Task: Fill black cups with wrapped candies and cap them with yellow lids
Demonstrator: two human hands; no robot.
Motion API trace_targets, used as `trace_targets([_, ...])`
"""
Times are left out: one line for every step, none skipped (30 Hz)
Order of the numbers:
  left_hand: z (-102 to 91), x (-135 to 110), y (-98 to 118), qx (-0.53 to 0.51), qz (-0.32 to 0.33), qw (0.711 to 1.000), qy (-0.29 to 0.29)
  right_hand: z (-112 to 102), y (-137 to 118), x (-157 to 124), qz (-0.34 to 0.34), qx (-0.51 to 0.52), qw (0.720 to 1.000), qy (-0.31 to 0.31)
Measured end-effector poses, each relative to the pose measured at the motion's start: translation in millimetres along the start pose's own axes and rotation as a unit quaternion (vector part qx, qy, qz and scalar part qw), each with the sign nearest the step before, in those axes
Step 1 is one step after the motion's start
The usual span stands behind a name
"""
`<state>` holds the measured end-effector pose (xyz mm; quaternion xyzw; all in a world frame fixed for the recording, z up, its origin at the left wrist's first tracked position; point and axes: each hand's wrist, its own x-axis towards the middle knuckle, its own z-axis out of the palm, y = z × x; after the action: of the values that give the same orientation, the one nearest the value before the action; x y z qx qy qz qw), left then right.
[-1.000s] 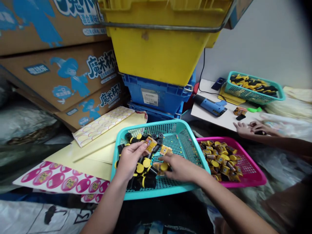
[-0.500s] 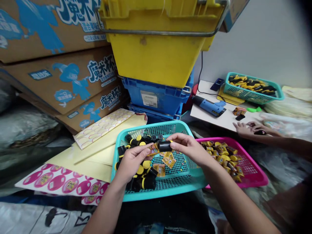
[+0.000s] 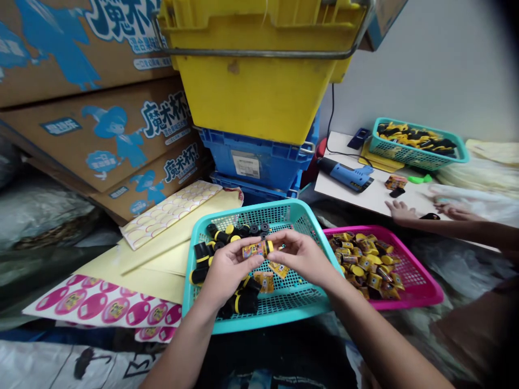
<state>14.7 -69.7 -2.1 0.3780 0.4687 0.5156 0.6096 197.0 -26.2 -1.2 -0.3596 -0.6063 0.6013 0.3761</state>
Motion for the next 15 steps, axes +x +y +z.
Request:
trace_targets([1.6, -1.4, 0.2, -0.011, 0.002, 1.000, -0.001, 3.2, 1.7, -1.1, -0.005, 0.028, 1.000, -0.002])
trace_targets([3.2, -2.8, 0.4, -0.021, 0.002, 1.000, -0.004, 6.3, 3.1, -2.3, -0.006, 0.064, 0.998, -0.007])
trace_targets([4.8, -4.1, 0.8, -0.031, 0.003, 1.000, -0.007, 9.4, 4.2, -3.6, 0.003, 0.108, 0.994, -0.019])
trace_targets([6.4, -5.3, 1.2, -0.040, 0.006, 0.999, -0.010, 12.6, 5.1, -4.9, 0.020, 0.155, 0.987, -0.036])
trace_targets([7.9, -6.2, 1.5, -0.047, 0.012, 0.999, -0.011, 16.0, 5.9, -6.2, 0.040, 0.200, 0.977, -0.055])
trace_targets([9.3, -7.0, 1.8, -0.054, 0.019, 0.998, -0.010, 19.5, 6.7, -7.2, 0.057, 0.240, 0.966, -0.071])
trace_targets([10.6, -7.7, 1.8, -0.057, 0.026, 0.998, -0.011, 23.0, 7.6, -8.1, 0.067, 0.270, 0.957, -0.080])
trace_targets([11.7, -8.2, 1.5, -0.059, 0.032, 0.998, -0.013, 26.3, 8.8, -8.7, 0.068, 0.286, 0.953, -0.079])
trace_targets([12.7, -8.6, 0.9, -0.059, 0.035, 0.998, -0.015, 29.2, 10.2, -9.0, 0.063, 0.290, 0.953, -0.067])
trace_targets([13.6, -8.9, 0.0, -0.057, 0.035, 0.998, -0.018, 31.5, 11.9, -9.0, 0.055, 0.286, 0.955, -0.050])
trace_targets([14.4, -9.2, -1.2, -0.055, 0.033, 0.998, -0.021, 33.1, 13.8, -9.0, 0.050, 0.281, 0.958, -0.035])
trace_targets([15.1, -9.5, -2.7, -0.056, 0.031, 0.998, -0.024, 33.8, 15.7, -8.9, 0.048, 0.277, 0.959, -0.026])
trace_targets([15.8, -9.8, -4.1, -0.058, 0.027, 0.998, -0.025, 33.7, 17.3, -9.0, 0.047, 0.277, 0.959, -0.022])
trace_targets([16.5, -10.0, -5.5, -0.060, 0.023, 0.998, -0.026, 32.8, 18.4, -9.3, 0.044, 0.282, 0.958, -0.021])
trace_targets([17.2, -10.2, -6.6, -0.061, 0.019, 0.998, -0.027, 31.3, 18.8, -10.1, 0.035, 0.284, 0.958, -0.019])
